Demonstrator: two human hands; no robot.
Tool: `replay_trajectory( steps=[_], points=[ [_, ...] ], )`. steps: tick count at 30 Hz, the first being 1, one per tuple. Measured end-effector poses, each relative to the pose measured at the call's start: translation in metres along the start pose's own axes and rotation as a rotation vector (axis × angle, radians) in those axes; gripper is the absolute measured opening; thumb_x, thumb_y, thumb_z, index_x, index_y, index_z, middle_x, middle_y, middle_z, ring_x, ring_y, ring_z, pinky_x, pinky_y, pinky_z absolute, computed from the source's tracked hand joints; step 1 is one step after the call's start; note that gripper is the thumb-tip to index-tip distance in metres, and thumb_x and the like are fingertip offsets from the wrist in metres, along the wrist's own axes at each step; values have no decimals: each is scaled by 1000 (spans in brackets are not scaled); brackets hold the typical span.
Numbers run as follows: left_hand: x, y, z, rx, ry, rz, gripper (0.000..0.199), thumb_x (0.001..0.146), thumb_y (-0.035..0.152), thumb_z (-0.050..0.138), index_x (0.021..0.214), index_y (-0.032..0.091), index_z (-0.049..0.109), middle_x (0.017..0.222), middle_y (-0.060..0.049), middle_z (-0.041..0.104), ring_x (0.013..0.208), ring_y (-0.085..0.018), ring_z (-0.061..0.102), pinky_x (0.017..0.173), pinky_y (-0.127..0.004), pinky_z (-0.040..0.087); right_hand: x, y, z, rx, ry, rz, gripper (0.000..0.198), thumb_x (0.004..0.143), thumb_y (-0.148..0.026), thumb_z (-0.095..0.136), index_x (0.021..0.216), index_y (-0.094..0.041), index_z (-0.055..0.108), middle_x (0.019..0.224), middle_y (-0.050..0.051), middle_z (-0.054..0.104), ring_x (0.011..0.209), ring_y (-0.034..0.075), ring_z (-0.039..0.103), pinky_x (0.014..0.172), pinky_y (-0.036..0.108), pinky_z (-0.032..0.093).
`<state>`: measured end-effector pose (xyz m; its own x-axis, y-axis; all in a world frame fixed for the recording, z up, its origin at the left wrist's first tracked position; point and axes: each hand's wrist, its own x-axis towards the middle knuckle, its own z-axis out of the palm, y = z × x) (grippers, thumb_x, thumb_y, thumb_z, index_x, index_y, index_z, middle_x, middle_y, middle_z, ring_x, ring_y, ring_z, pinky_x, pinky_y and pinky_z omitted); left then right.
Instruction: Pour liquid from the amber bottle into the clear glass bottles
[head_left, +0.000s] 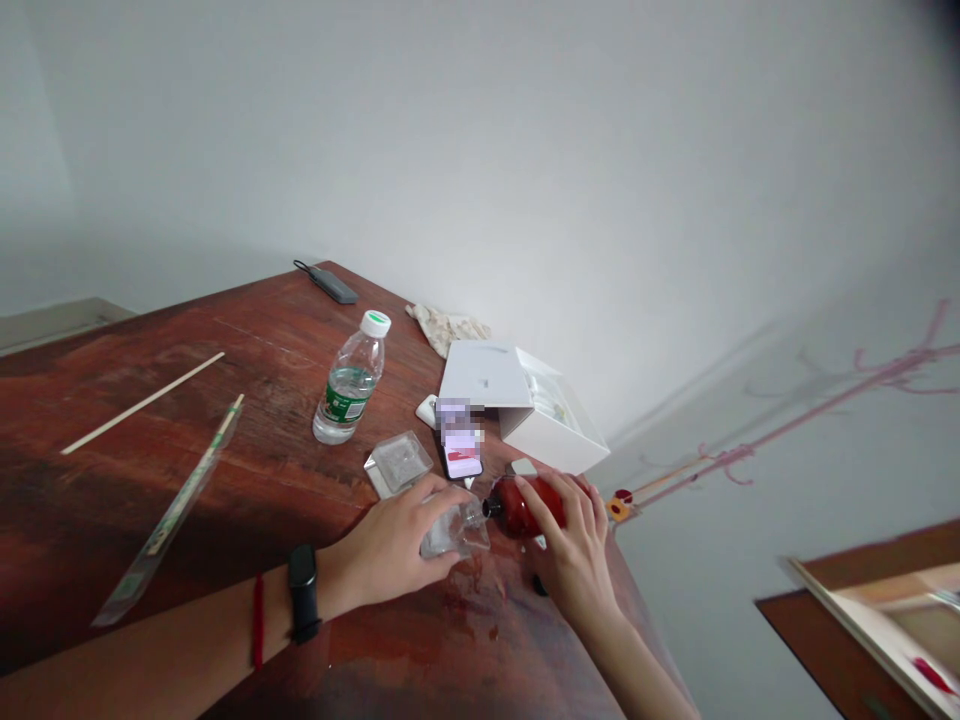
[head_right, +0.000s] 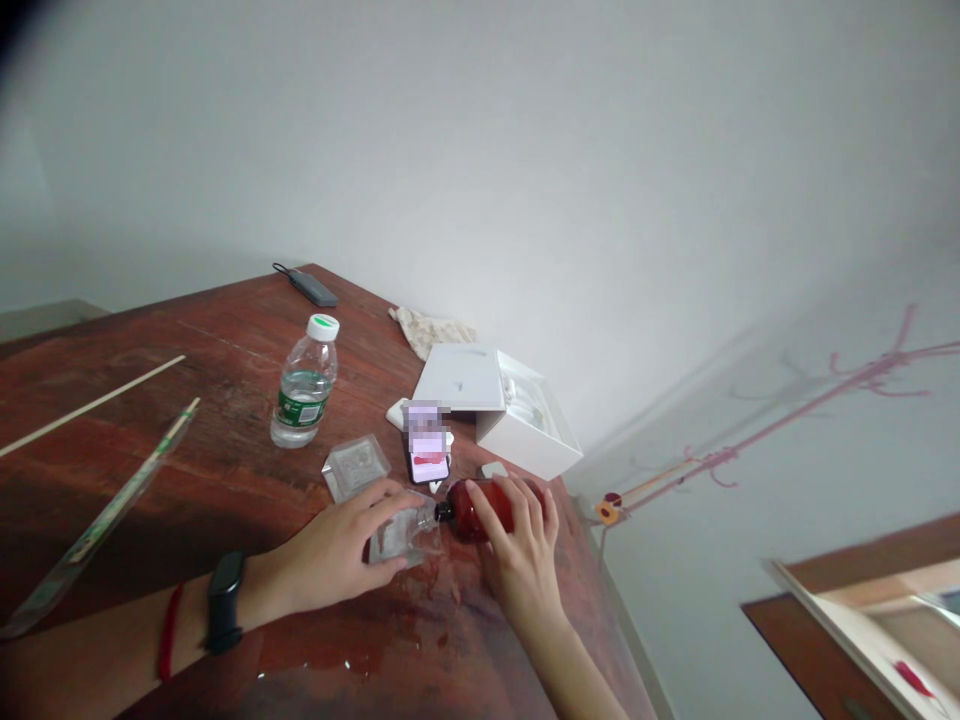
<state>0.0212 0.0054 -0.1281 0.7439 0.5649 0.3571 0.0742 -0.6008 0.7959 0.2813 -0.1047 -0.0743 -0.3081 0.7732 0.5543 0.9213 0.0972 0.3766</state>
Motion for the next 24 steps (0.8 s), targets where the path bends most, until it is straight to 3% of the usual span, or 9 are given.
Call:
replay_trajectory(
  steps=[24],
  points=[
    [0, 4, -2, 29, -5, -21, 61, 89, 21, 78, 145, 30, 57, 146, -10, 59, 127, -33, 66, 110, -47, 55, 1, 1, -2, -34, -35, -9, 76, 86, -7, 67, 154, -34, 50, 144, 14, 57, 133, 37, 56, 122, 64, 29]
  ],
)
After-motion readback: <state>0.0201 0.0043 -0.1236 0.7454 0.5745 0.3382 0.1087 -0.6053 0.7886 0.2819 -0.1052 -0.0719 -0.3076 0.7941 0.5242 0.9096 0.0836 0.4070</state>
